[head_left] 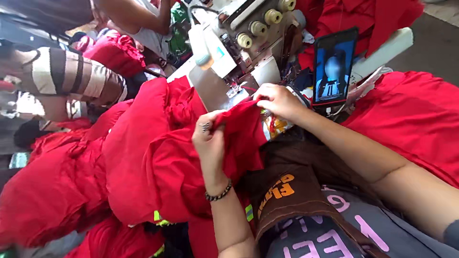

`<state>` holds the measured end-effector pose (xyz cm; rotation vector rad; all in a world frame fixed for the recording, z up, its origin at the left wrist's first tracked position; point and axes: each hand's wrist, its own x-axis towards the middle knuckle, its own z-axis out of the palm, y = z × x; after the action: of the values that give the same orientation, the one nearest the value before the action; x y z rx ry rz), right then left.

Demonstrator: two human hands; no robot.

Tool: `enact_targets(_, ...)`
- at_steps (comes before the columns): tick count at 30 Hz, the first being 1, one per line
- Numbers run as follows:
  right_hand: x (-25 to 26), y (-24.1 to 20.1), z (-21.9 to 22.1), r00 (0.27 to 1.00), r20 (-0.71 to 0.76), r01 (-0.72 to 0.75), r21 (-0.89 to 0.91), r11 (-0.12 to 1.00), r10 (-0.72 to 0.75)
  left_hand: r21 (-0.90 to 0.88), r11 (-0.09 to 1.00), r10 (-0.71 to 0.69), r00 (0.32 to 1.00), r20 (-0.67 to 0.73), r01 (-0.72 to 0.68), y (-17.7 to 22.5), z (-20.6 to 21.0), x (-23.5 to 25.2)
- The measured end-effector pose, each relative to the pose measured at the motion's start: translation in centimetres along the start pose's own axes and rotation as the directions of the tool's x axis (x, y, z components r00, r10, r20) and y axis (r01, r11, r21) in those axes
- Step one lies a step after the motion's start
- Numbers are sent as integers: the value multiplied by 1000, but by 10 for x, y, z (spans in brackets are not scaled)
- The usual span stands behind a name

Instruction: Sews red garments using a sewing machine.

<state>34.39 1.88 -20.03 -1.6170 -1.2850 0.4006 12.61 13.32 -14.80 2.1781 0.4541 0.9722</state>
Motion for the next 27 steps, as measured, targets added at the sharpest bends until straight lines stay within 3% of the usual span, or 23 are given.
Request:
enact_targets(2,-5,-5,-2,995,-94,17,-66,998,-24,-104,991,88,996,6,-87,-4,4,-5)
enact_targets(4,-16,-15,2,974,-179,118,-107,987,-136,-140,982,114,991,-73,-124,-4,-1,-14)
enact_targets(7,-27,-19,16,878,-277,355,-166,920,-389,-136,980,118,975,-191,-145,-6,-15,-28)
enact_targets(10,-32,-23,26,796,-332,464,-202,862,-506,-152,977,110,966,-232,-148,-3,-23,-43)
enact_targets(17,-36,-29,33,708,-353,544,-279,792,-611,-150,979,93,955,-282,-140,1,-27,-55)
enact_targets(23,-40,-23,32,694,-352,523,-354,776,-628,-21,994,99,942,-320,-111,6,-20,-44)
enact_targets(27,-35,-20,30,690,-373,511,-357,782,-621,-74,984,130,942,-308,-160,18,-15,-26)
